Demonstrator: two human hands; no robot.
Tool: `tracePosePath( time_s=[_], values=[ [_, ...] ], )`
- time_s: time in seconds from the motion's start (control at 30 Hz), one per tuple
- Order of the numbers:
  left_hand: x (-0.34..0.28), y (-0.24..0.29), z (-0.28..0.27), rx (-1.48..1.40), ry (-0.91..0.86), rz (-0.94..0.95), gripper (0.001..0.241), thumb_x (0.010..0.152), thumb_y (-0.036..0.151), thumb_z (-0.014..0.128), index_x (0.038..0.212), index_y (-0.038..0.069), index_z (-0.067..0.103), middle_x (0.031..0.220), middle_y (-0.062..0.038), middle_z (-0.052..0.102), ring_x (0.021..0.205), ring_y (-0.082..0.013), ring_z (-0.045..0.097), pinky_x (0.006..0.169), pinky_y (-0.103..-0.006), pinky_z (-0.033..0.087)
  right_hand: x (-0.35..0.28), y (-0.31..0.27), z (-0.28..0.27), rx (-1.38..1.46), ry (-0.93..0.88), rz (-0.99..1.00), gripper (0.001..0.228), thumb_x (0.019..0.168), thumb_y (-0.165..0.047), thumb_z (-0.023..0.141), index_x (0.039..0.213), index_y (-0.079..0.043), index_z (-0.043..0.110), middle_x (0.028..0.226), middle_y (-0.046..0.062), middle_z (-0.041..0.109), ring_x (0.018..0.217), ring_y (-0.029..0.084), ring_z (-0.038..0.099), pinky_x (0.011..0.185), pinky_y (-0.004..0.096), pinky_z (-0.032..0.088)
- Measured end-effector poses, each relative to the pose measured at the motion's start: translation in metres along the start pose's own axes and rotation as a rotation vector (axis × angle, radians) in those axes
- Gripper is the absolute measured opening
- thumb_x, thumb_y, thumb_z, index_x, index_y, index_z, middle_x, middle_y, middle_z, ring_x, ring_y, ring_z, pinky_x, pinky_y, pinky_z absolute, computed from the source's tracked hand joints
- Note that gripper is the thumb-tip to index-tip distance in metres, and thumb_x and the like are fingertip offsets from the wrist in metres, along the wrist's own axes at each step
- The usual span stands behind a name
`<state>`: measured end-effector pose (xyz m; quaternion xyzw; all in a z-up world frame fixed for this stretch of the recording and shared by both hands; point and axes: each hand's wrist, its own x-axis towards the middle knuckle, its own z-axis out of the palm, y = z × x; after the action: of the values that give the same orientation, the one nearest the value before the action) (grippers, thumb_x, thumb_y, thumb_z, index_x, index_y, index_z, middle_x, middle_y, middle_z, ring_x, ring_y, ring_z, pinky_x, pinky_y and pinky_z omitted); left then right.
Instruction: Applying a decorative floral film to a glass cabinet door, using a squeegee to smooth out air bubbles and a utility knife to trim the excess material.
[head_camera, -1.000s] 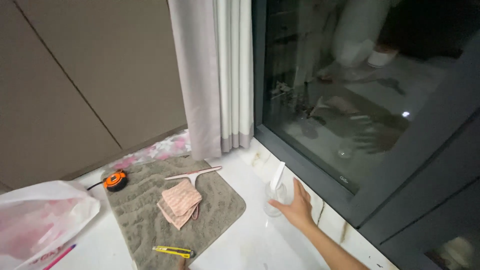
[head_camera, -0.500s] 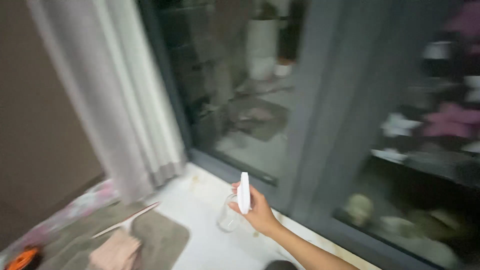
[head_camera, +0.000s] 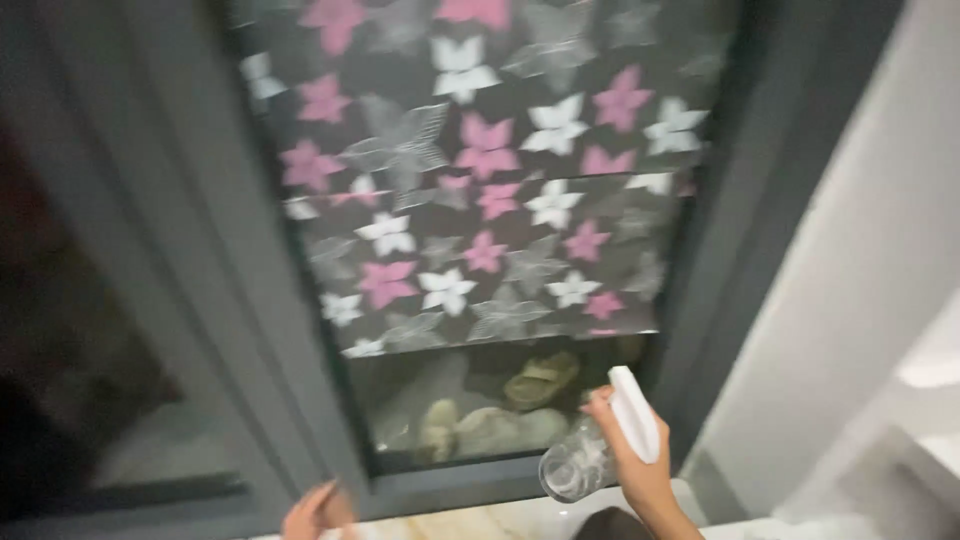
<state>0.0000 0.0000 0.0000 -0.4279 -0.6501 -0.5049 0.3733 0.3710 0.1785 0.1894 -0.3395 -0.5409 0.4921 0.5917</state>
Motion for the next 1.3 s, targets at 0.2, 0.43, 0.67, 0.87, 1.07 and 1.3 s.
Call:
tracePosePath(
  time_s=[0.2, 0.43, 0.67, 0.87, 1.07, 1.3],
  values=[
    [0.131, 0.286, 0.120, -0.286, -0.253, 0.193, 0.037, 0.078, 0.020, 0.077, 0.114, 0.018, 0.069, 0.130, -0.005, 0.060, 0.112, -0.0237, 0.059, 0.099, -0.0394, 0.044, 0.017, -0.037, -0.091, 0.107, 0.303, -0.023, 0.023, 0.091, -0.011, 0.070, 0.105, 0.006, 0.069, 0.091, 0.015, 0.069, 0.087, 0.029, 0.073, 0.078, 0.036, 0.052],
    [0.138, 0.383, 0.217, -0.298, -0.342, 0.506, 0.049, 0.074, 0.015, 0.076, 0.121, 0.014, 0.063, 0.132, -0.011, 0.054, 0.109, -0.0282, 0.051, 0.092, -0.0463, 0.036, 0.019, -0.044, -0.129, 0.081, 0.426, 0.014, 0.023, 0.090, 0.001, 0.069, 0.102, 0.020, 0.070, 0.089, 0.024, 0.068, 0.079, 0.035, 0.070, 0.077, 0.043, 0.057],
    [0.156, 0.406, 0.236, -0.115, -0.156, 0.648, 0.051, 0.082, 0.014, 0.063, 0.133, 0.011, 0.063, 0.094, -0.006, 0.054, 0.084, -0.0235, 0.049, 0.085, -0.0430, 0.040, 0.032, -0.017, -0.142, 0.090, 0.426, 0.054, 0.028, 0.085, 0.005, 0.070, 0.101, 0.028, 0.068, 0.092, 0.032, 0.070, 0.074, 0.043, 0.072, 0.075, 0.050, 0.060],
    [0.156, 0.402, 0.240, -0.112, -0.224, 0.648, 0.035, 0.077, 0.009, 0.067, 0.112, 0.004, 0.069, 0.083, -0.010, 0.056, 0.078, -0.0257, 0.048, 0.079, -0.0425, 0.039, 0.041, -0.009, -0.132, 0.091, 0.434, 0.039, 0.022, 0.085, 0.007, 0.073, 0.099, 0.023, 0.069, 0.082, 0.029, 0.068, 0.068, 0.039, 0.070, 0.066, 0.045, 0.057],
    [0.164, 0.400, 0.221, -0.337, -0.445, 0.189, 0.005, 0.081, 0.016, 0.066, 0.078, 0.012, 0.068, 0.076, -0.004, 0.070, 0.071, -0.0261, 0.064, 0.077, -0.0398, 0.042, 0.047, 0.000, -0.123, 0.166, 0.436, 0.099, 0.022, 0.086, 0.008, 0.071, 0.103, 0.022, 0.067, 0.086, 0.031, 0.067, 0.069, 0.042, 0.069, 0.066, 0.048, 0.056],
    [0.154, 0.333, 0.183, -0.960, -0.548, -0.754, 0.006, 0.088, 0.008, 0.074, 0.089, 0.002, 0.075, 0.074, -0.007, 0.079, 0.053, -0.0115, 0.060, 0.050, -0.0241, 0.047, 0.062, -0.021, -0.123, 0.035, 0.293, 0.157, 0.024, 0.084, 0.000, 0.075, 0.098, 0.019, 0.073, 0.083, 0.027, 0.072, 0.075, 0.038, 0.074, 0.071, 0.043, 0.055]
  ],
)
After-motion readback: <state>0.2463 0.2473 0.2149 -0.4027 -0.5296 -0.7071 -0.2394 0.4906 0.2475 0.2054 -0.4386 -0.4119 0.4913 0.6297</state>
